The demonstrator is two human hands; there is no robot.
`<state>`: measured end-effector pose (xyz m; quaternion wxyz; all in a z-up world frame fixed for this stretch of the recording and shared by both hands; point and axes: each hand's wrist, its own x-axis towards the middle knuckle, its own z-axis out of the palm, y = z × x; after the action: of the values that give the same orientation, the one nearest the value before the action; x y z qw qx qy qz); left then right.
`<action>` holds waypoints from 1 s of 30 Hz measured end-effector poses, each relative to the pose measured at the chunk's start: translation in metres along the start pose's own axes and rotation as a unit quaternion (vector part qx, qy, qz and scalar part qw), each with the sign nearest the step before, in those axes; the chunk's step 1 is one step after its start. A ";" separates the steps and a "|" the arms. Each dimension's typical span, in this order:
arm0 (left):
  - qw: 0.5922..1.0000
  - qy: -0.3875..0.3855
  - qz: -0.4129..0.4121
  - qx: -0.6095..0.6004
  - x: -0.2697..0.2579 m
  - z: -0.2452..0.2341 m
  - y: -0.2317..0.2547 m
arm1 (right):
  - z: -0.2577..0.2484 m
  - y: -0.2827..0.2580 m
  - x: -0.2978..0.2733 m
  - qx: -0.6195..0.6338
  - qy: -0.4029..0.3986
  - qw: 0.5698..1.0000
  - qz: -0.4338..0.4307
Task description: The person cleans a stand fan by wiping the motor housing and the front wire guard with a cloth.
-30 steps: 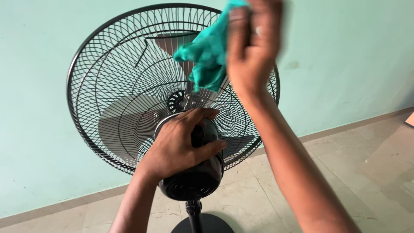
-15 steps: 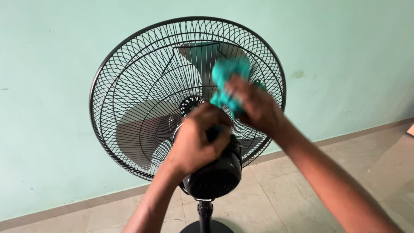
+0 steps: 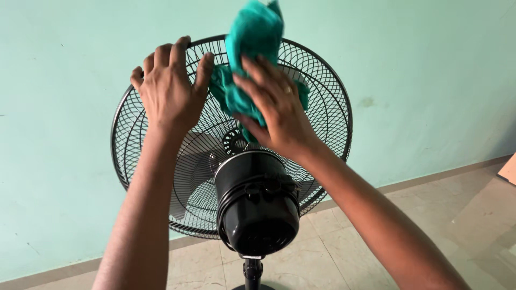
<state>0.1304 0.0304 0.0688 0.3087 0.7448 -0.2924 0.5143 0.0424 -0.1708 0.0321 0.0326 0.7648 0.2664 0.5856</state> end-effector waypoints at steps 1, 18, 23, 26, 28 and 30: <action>1.000 0.010 0.009 0.010 -0.002 0.002 -0.001 | 0.002 0.001 -0.011 -0.006 -0.014 1.000 -0.001; 0.998 0.034 0.028 0.034 -0.004 0.008 -0.004 | -0.043 0.058 -0.094 0.008 0.068 0.970 0.233; 0.998 0.030 0.026 0.054 -0.003 0.013 -0.007 | -0.035 0.015 -0.133 0.002 -0.041 0.991 0.130; 0.998 0.033 0.033 0.045 -0.005 0.014 -0.008 | -0.039 -0.001 -0.160 -0.026 -0.126 0.983 0.130; 0.998 0.032 0.039 0.046 -0.005 0.015 -0.010 | -0.037 0.006 -0.173 0.002 -0.147 0.977 0.155; 0.997 0.032 0.045 0.048 -0.005 0.016 -0.011 | -0.033 0.015 -0.187 -0.065 -0.009 0.972 0.224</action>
<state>0.1463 0.0254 0.0577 0.2581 0.7282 -0.2905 0.5646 -0.0145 -0.2757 -0.1162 -0.0473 0.8067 0.0492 0.5871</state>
